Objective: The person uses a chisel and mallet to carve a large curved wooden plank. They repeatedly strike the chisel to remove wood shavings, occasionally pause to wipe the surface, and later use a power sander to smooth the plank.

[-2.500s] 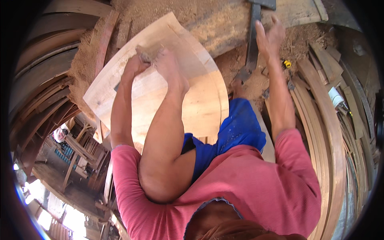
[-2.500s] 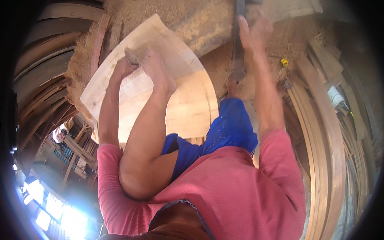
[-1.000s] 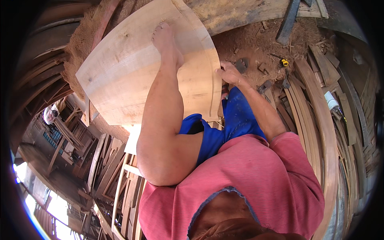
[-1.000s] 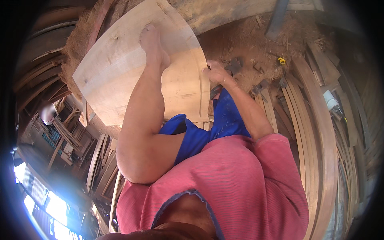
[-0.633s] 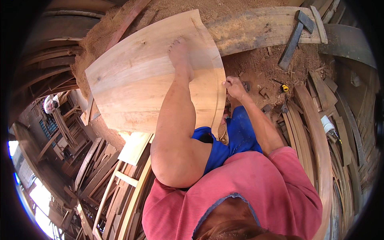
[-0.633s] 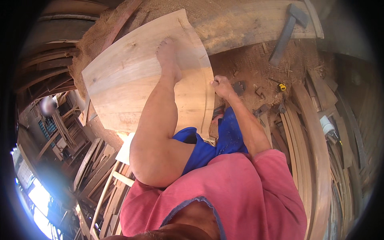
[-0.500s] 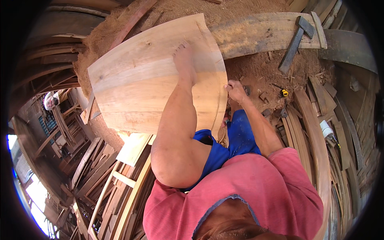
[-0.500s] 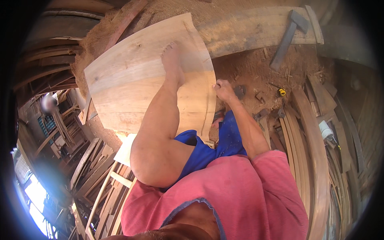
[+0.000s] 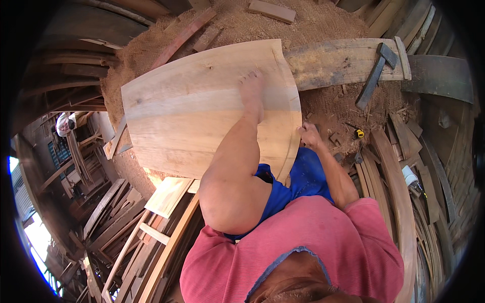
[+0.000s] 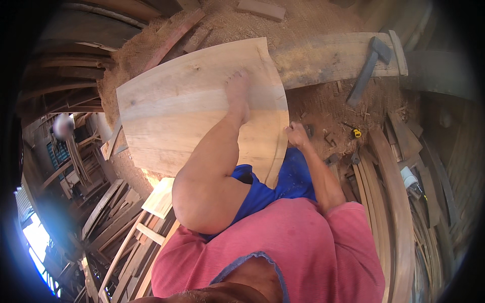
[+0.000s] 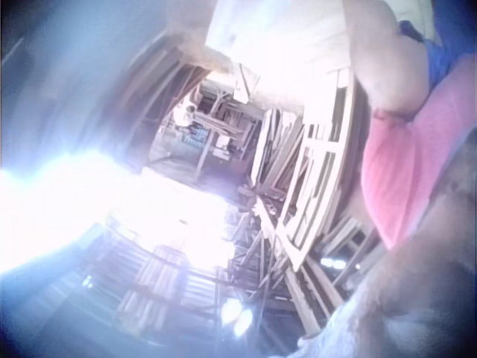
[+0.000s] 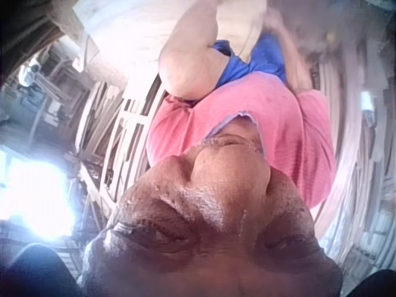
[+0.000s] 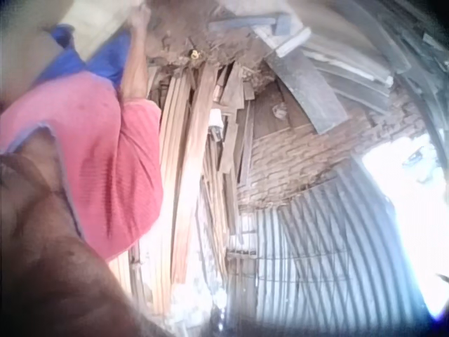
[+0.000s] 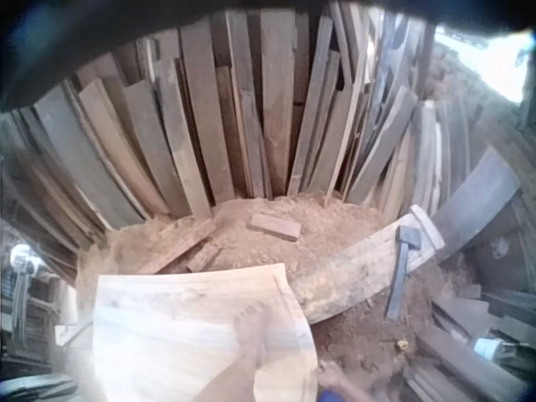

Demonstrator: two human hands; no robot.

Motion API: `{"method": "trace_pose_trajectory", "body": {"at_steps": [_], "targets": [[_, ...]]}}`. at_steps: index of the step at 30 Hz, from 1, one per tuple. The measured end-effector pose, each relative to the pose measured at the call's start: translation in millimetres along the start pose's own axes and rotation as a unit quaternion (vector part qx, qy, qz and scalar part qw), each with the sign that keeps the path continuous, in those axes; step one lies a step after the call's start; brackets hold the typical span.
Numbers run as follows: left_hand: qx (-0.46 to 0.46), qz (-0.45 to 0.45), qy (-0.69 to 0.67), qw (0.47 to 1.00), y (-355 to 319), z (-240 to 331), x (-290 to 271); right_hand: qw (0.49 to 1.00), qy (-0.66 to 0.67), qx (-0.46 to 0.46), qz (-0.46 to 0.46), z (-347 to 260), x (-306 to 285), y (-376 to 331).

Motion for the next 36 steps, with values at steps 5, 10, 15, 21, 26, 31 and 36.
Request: {"method": "trace_pose_trajectory", "body": {"at_steps": [5, 10, 15, 21, 26, 31, 36], "targets": [[0.016, 0.002, -0.014, 1.000, -0.5, -3.8, -18.5, 1.000, 0.003, 0.005, -0.011, -7.5, -0.1, -1.3], [-0.254, -0.006, -0.252, 0.934, -128.4, -197.5, 56.7, 0.998, 0.028, -0.032, 0.044, -44.5, -1.1, 7.8], [-0.133, 0.049, -0.331, 0.933, -10.3, -190.9, 77.6, 0.981, -0.016, -0.161, 0.103, -82.6, 0.7, 52.7], [0.010, -0.103, -0.278, 0.955, 134.6, -105.4, 66.7, 0.975, -0.109, -0.145, 0.132, -112.6, -0.6, 78.0], [0.008, -0.199, -0.274, 0.941, 157.0, -83.7, 69.0, 0.974, -0.119, -0.092, 0.167, -118.8, -0.2, 69.8], [0.019, -0.203, -0.304, 0.931, 153.7, -78.7, 87.9, 0.972, -0.175, -0.069, 0.142, -128.5, -10.6, 60.9], [0.055, -0.199, -0.243, 0.948, 149.8, -85.6, 75.2, 0.987, -0.082, -0.058, 0.122, -122.1, -2.5, 66.0]]}}
Point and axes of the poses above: each hand's wrist, its own y-axis towards the middle knuckle, its own x-axis out of the palm, z = x × y, the point moved 3 cm from there along y, towards the middle knuckle, and after that the axes turned 15 degrees about z, right-handed, at the moved point
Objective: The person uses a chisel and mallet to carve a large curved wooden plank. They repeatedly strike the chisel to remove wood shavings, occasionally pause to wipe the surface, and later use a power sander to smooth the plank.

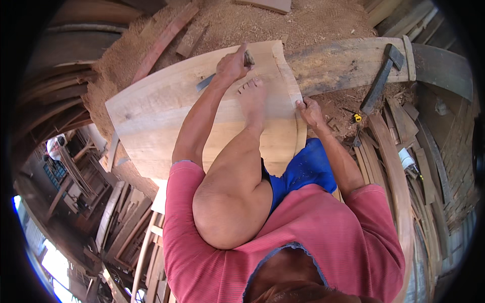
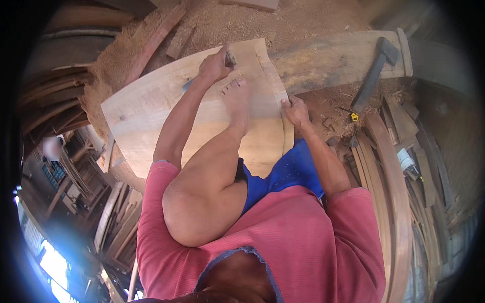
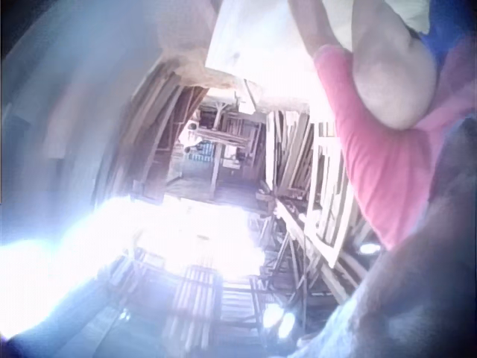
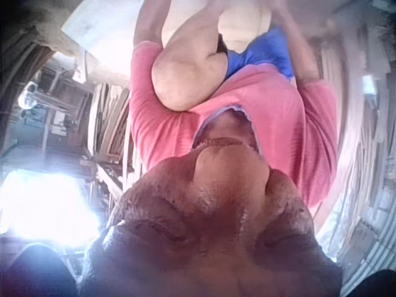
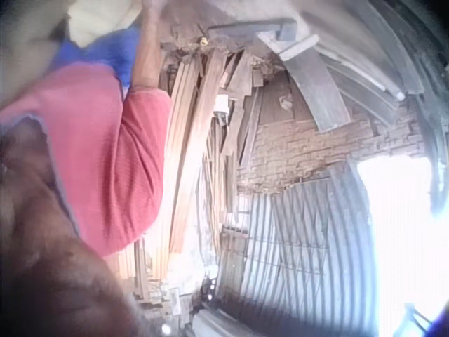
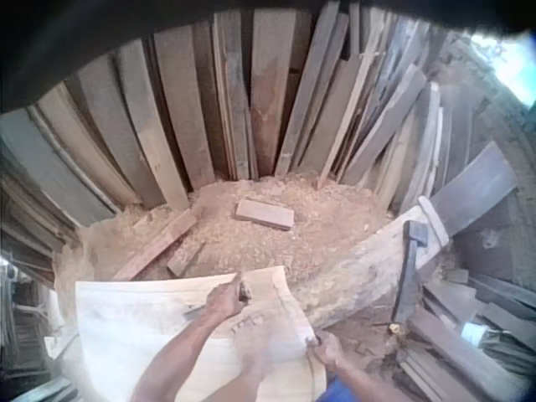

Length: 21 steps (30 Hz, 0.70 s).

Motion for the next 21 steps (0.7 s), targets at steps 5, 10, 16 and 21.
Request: {"method": "trace_pose_trajectory", "body": {"at_steps": [5, 10, 16, 21], "targets": [[0.125, -0.104, 0.128, 0.978, -0.6, 11.5, -10.0, 0.994, 0.074, -0.065, 0.045, 27.9, 8.4, -21.6], [0.185, -0.110, 0.262, 0.941, -6.0, 75.5, -35.3, 0.950, 0.269, 0.124, -0.102, 115.9, 29.7, -75.1], [0.200, -0.109, 0.230, 0.946, -19.4, 72.1, 18.3, 0.903, 0.300, 0.226, -0.207, 158.3, 23.7, -149.3], [0.208, -0.075, 0.217, 0.951, -29.0, 83.8, 15.0, 0.910, 0.264, 0.199, -0.250, 174.2, 34.4, -149.1]]}}
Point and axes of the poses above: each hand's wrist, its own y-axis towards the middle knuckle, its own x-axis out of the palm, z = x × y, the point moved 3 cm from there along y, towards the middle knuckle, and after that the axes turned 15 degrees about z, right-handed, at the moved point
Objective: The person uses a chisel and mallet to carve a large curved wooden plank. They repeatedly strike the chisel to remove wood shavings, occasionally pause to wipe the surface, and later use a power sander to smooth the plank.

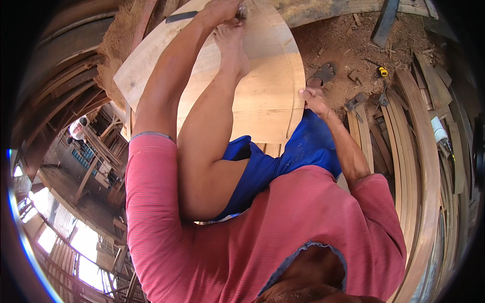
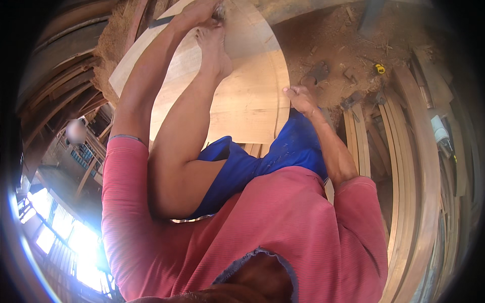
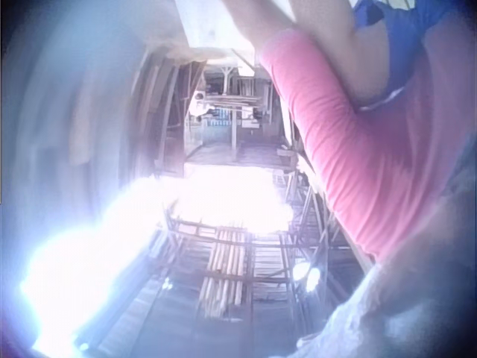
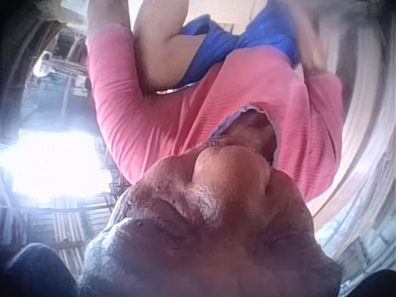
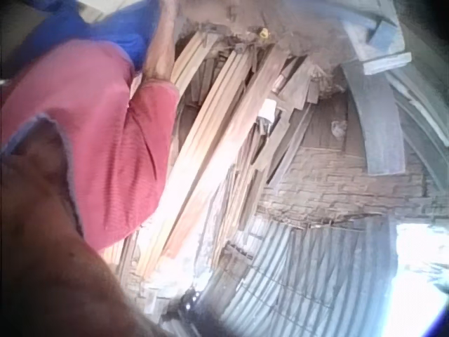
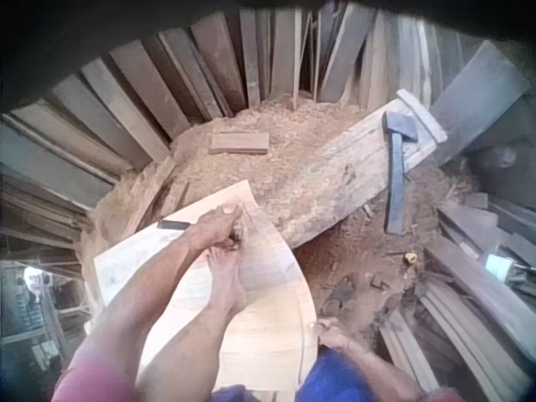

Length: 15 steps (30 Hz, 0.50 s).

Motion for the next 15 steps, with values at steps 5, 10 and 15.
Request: {"method": "trace_pose_trajectory", "body": {"at_steps": [5, 10, 15], "targets": [[0.013, -0.004, -0.015, 1.000, 10.2, -15.7, 21.8, 0.999, 0.020, -0.007, 0.031, -2.0, -1.4, -5.0], [0.027, -0.013, -0.001, 1.000, 4.9, -18.0, 20.6, 0.997, 0.044, -0.002, 0.062, -6.5, 4.1, -12.6], [0.010, -0.138, -0.001, 0.990, 39.6, -4.5, 9.1, 0.995, 0.061, 0.005, 0.075, 6.9, -0.6, -2.2]]}}
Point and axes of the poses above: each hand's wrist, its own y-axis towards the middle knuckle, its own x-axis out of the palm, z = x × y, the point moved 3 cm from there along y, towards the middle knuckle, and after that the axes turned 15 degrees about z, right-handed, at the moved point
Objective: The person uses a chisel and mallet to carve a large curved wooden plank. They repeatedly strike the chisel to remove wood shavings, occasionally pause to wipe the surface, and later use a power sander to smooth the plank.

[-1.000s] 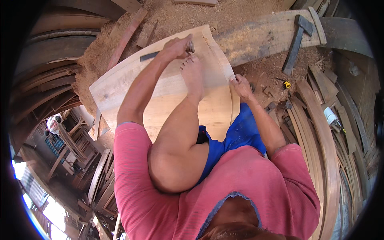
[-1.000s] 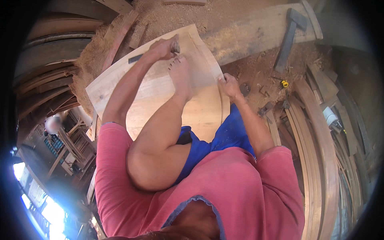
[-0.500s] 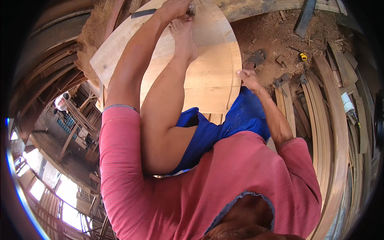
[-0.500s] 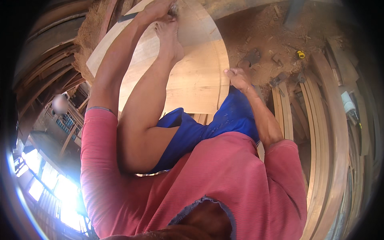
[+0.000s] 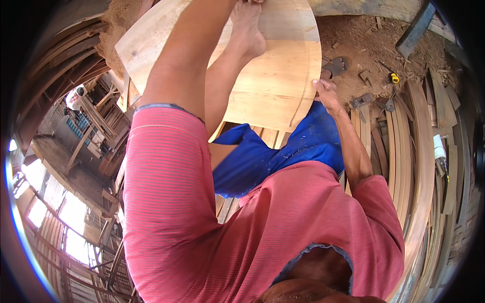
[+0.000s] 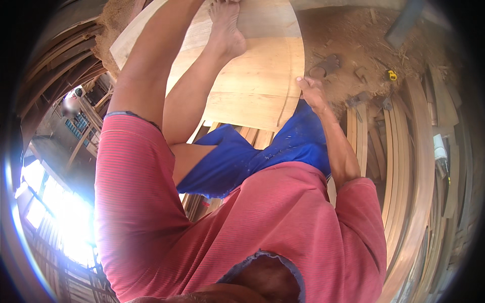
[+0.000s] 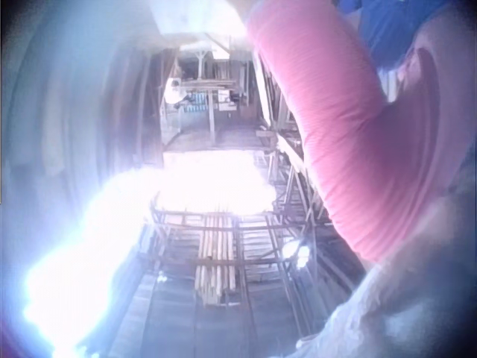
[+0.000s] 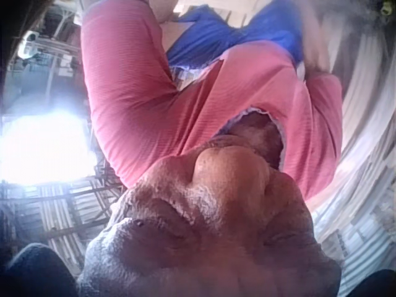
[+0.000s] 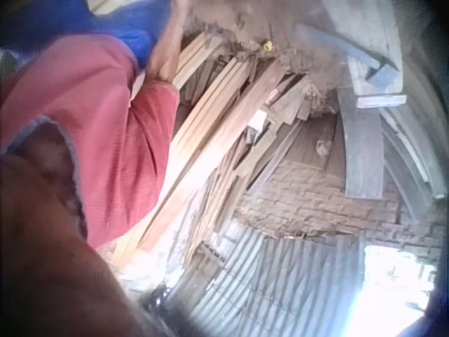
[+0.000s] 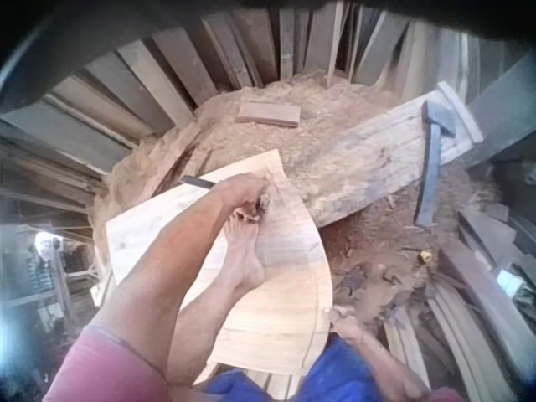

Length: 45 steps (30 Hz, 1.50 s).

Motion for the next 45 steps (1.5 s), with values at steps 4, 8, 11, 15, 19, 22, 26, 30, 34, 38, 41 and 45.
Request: {"method": "trace_pose_trajectory", "body": {"at_steps": [4, 8, 11, 15, 19, 22, 26, 30, 34, 38, 41, 45], "targets": [[-0.041, 0.169, -0.007, 0.985, -52.0, 9.5, 15.9, 1.000, -0.019, -0.005, -0.008, -1.3, 5.6, -4.1], [-0.041, 0.282, -0.042, 0.958, -41.7, 12.4, 28.2, 0.998, -0.050, -0.036, 0.011, 2.4, 2.1, 1.7], [-0.088, 0.273, -0.059, 0.956, -55.0, 27.8, 11.9, 0.989, -0.134, -0.060, 0.018, -2.9, 1.7, -0.6], [-0.120, 0.289, -0.090, 0.946, -60.5, 28.5, 15.5, 0.990, -0.128, -0.052, 0.009, -6.9, 2.0, -1.4], [-0.153, 0.337, -0.123, 0.921, -40.9, 17.8, 45.4, 0.996, -0.090, -0.007, -0.018, -45.9, 1.8, -1.9], [-0.159, 0.279, -0.052, 0.946, -39.2, 25.0, 40.7, 0.999, -0.024, 0.001, -0.021, -85.5, -0.9, 21.5], [-0.162, 0.257, -0.070, 0.950, -45.7, 22.2, 33.7, 0.986, -0.128, -0.104, 0.014, -123.4, 14.9, 34.0], [-0.153, 0.352, -0.050, 0.922, -32.5, 13.4, 69.3, 0.993, 0.036, -0.109, 0.004, -93.9, 30.5, 26.7], [-0.140, 0.327, -0.097, 0.930, -47.1, 18.2, 38.8, 0.987, 0.063, -0.133, 0.060, -40.3, 30.8, 23.0], [-0.162, 0.317, -0.156, 0.921, -48.5, 14.8, 38.4, 0.997, 0.032, 0.000, 0.071, -20.3, 24.0, 33.6], [-0.160, 0.319, -0.188, 0.915, -46.9, 13.0, 46.3, 0.995, -0.022, 0.015, 0.101, -5.0, 14.0, 45.3], [-0.172, 0.314, -0.229, 0.905, -40.5, 11.3, 54.2, 0.996, 0.033, 0.009, 0.079, -25.1, 25.9, 28.2]]}}
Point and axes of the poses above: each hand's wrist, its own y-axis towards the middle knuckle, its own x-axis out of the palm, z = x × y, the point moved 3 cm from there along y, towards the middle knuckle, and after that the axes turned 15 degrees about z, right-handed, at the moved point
